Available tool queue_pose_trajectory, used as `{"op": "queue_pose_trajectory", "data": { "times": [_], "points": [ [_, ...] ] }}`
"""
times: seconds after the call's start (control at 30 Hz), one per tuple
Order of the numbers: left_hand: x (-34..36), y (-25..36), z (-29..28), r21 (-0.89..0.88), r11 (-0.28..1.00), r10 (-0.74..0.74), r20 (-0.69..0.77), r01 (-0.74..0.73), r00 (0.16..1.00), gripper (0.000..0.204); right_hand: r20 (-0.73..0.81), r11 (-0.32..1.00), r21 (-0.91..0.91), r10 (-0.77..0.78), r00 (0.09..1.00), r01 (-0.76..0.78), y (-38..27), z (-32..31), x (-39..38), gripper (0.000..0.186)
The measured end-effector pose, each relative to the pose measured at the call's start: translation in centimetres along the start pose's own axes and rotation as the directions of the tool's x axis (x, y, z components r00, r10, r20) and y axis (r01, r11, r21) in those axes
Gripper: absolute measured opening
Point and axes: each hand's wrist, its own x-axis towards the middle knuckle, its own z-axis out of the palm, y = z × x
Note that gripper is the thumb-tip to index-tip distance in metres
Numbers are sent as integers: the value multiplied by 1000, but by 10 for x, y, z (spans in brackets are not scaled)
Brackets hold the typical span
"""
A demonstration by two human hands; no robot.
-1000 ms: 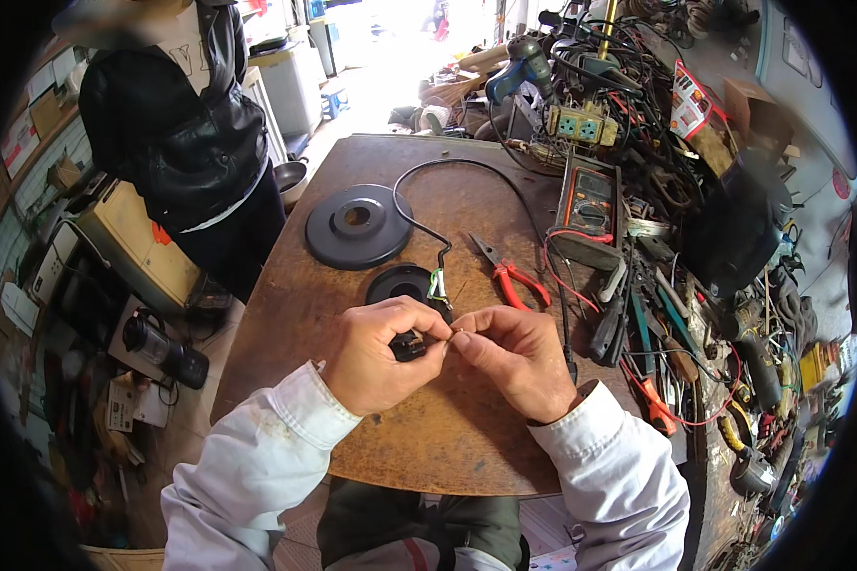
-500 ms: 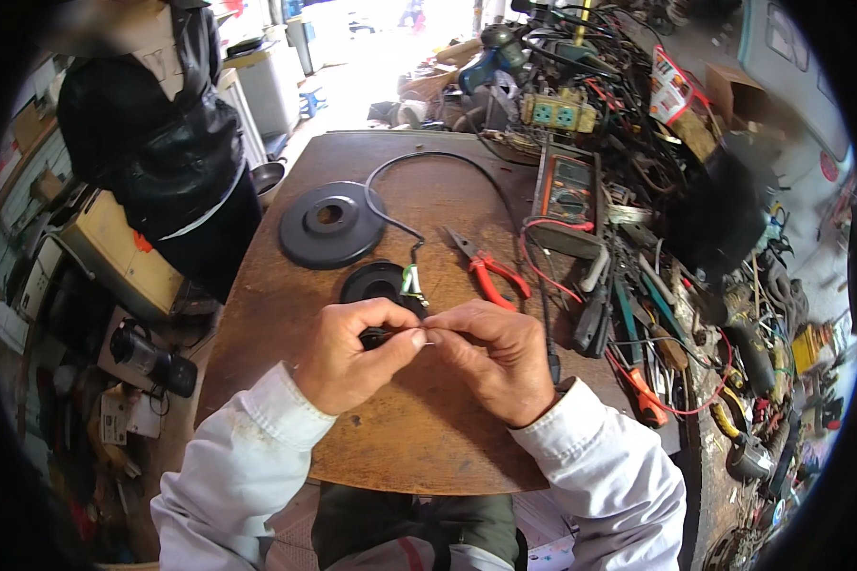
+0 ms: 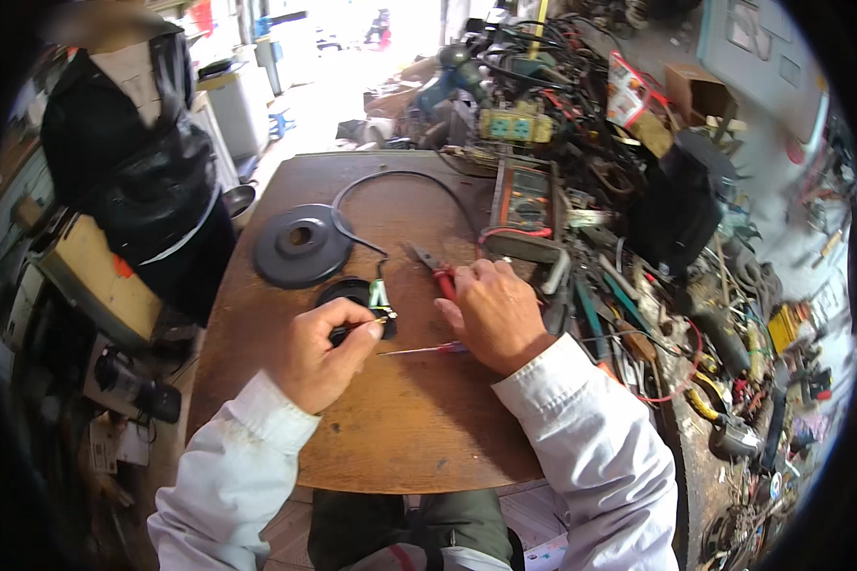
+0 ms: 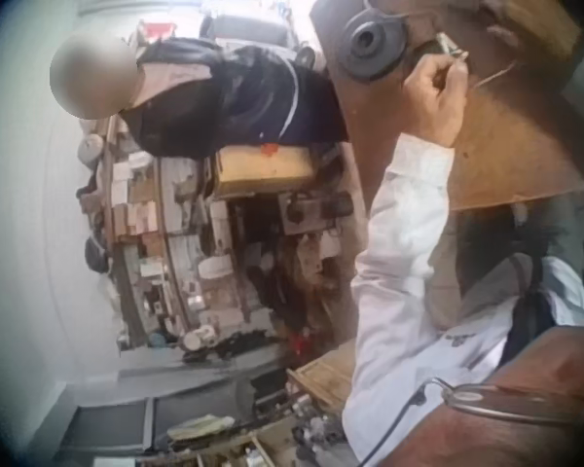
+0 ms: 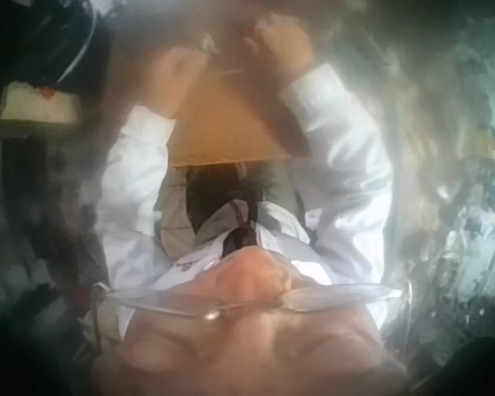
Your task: The person disassembles a small black circular electronic component on a cluttered workbench. Using a screwdriver and pliers, they remove screws, extract internal wires, and manipulate small parts. The person then uses a soldering iron to work on a wire and reassembles the component with a screwdriver.
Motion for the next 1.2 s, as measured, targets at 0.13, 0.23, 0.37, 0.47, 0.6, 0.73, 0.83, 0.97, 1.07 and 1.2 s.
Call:
{"op": "queue_pose_trajectory", "data": {
  "times": [0.13, 0.23, 0.37, 0.47, 0.6, 0.73, 0.83, 0.97, 1.07, 1.2],
  "points": [
    [4, -5, 0, -27, 993, 110, -33, -111, 993, 12, -3, 992, -126, -12, 1000, 12, -4, 15, 4, 35],
    [3, -9, -4, -7, 986, 166, -65, -166, 984, 12, -3, 989, -150, -14, 1000, 13, -9, 20, 9, 33],
    [6, -14, 5, -31, 985, 171, -47, -172, 984, 11, -70, 989, -150, -1, 998, -9, 4, 28, 4, 31],
    [10, -8, 12, 135, 982, 143, -52, -135, 988, 16, -6, 972, -236, 4, 1000, -5, 13, 35, 4, 14],
    [2, -9, 1, -15, 997, 78, -76, -80, 994, 14, -63, 988, -151, -5, 998, -4, 5, 34, 11, 13],
    [5, -17, 8, 8, 997, 79, -33, -78, 996, 16, -297, 1000, 30, 17, 955, -8, 12, 24, -8, 22],
    [7, -38, -1, -32, 992, 124, -45, -125, 991, 15, -346, 996, -22, -85, 934, 82, 16, -12, -34, 19],
    [10, -51, -2, 44, 992, 118, 7, -118, 993, 17, -212, 988, -98, -140, 967, 121, 37, -66, -90, 18],
    [17, -77, -13, 107, 985, 136, 5, -136, 991, 19, -59, 989, -83, -129, 990, 124, 65, -118, -141, 15],
    [21, -69, -11, 146, 981, 125, 31, -128, 992, 16, 77, 999, -31, -5, 997, 7, 120, -180, -224, 10]
  ]
}}
